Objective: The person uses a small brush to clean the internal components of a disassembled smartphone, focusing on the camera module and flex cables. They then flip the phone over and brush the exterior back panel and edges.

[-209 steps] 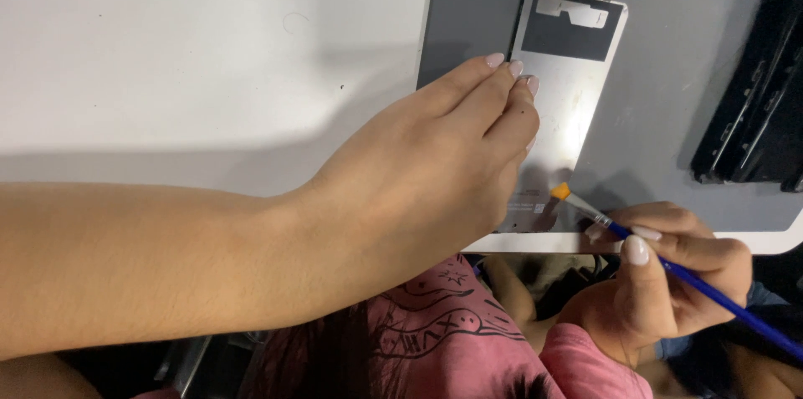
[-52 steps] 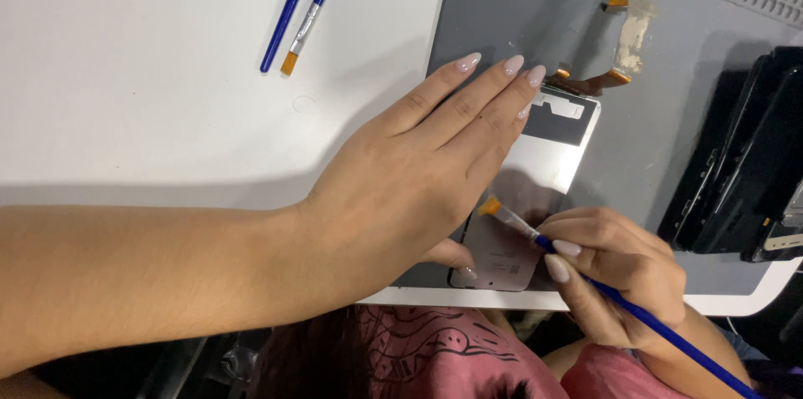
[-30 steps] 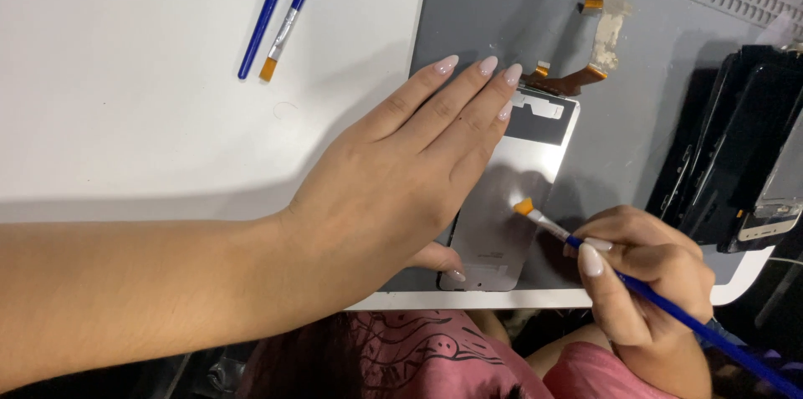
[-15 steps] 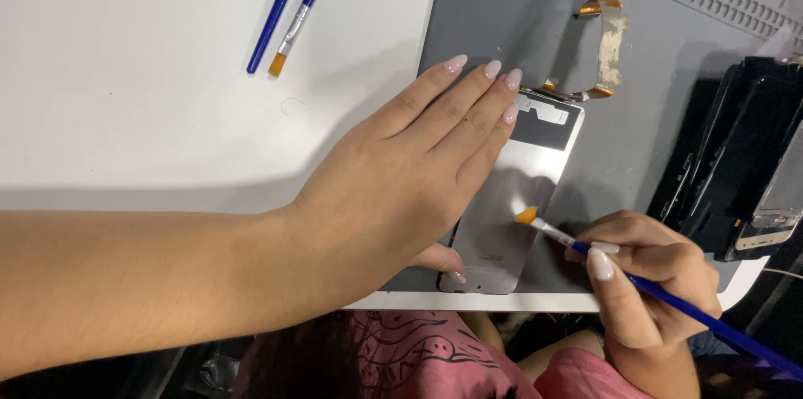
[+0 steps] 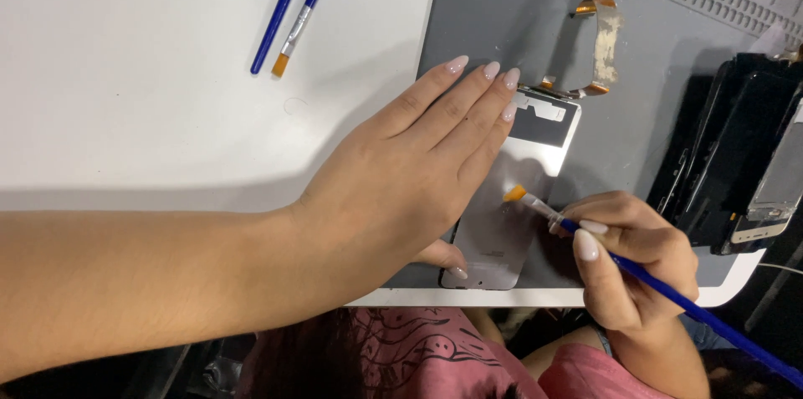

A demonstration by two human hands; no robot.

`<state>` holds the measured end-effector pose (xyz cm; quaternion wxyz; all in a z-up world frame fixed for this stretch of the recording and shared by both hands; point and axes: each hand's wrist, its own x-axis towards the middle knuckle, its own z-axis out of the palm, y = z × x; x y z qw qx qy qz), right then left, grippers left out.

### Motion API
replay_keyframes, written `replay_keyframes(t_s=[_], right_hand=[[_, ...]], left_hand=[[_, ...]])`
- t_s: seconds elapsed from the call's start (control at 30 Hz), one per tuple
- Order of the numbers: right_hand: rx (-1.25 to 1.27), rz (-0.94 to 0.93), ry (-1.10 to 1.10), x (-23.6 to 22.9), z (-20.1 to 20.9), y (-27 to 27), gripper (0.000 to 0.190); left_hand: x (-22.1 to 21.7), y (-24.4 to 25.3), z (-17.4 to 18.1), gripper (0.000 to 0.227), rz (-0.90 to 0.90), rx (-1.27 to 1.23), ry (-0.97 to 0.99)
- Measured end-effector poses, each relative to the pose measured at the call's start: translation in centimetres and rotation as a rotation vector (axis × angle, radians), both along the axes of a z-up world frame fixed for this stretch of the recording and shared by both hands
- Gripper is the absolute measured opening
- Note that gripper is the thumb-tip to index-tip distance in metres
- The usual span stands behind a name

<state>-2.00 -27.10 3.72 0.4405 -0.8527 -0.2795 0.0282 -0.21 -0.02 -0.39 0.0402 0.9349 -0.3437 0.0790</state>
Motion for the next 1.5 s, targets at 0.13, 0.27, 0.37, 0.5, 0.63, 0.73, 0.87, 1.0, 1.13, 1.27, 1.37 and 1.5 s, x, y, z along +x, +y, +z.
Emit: replay_keyframes(t_s=[0.13,0.27,0.37,0.5,0.63,0.73,0.87,1.0,1.13,1.27,1.37,1.5], right_hand=[[-0.063,0.019,-0.003,0.2,0.7,0.7,0.018],[-0.039,0.088,0.011,0.7,0.5,0.8,0.012],[-0.046,0.149,0.029,1.1,0.8,1.2,0.011],[-0.063,0.137,-0.06,1.6,0.9,1.9,0.017],[-0.046,0.211,0.058,1.7,1.3,2.2,0.016],[-0.109,0.166,-0.031,1.9,1.2,2.3,0.011],[-0.07,0.172,-0.011,2.0,1.0,2.4,0.018],[-0.069,0.125,-0.045,2.1,0.7,1.8,0.018],[0.024,0.177,0.02,2.1,0.3,1.7,0.014],[0.002,0.181,0.022,2.5,0.6,2.3,0.013],[-0.002,0.194,0.03,2.6,0.3,2.0,0.011],[0.062,0.19,0.095,2.8,0.6,2.2,0.016]], left_hand=[[-0.1,-0.4,-0.2,0.143,0.016,0.035,-0.005],[-0.1,-0.5,-0.3,0.15,0.021,0.012,-0.015],[-0.2,-0.5,-0.2,0.147,0.013,0.033,-0.014],[-0.1,-0.4,-0.3,0.149,0.003,0.025,-0.019],[-0.3,-0.5,-0.2,0.148,0.008,0.033,-0.023],[0.0,-0.4,0.0,0.146,0.011,0.055,-0.009],[-0.1,-0.4,0.0,0.143,-0.001,0.07,0.007],[0.0,-0.3,0.0,0.138,-0.01,0.04,0.042],[0.1,-0.2,0.1,0.14,-0.011,0.039,0.016],[0.2,-0.1,0.3,0.139,-0.008,0.026,0.023],[0.1,-0.1,0.4,0.14,-0.004,0.032,0.032],[0.3,0.0,0.2,0.142,-0.019,-0.043,0.076]])
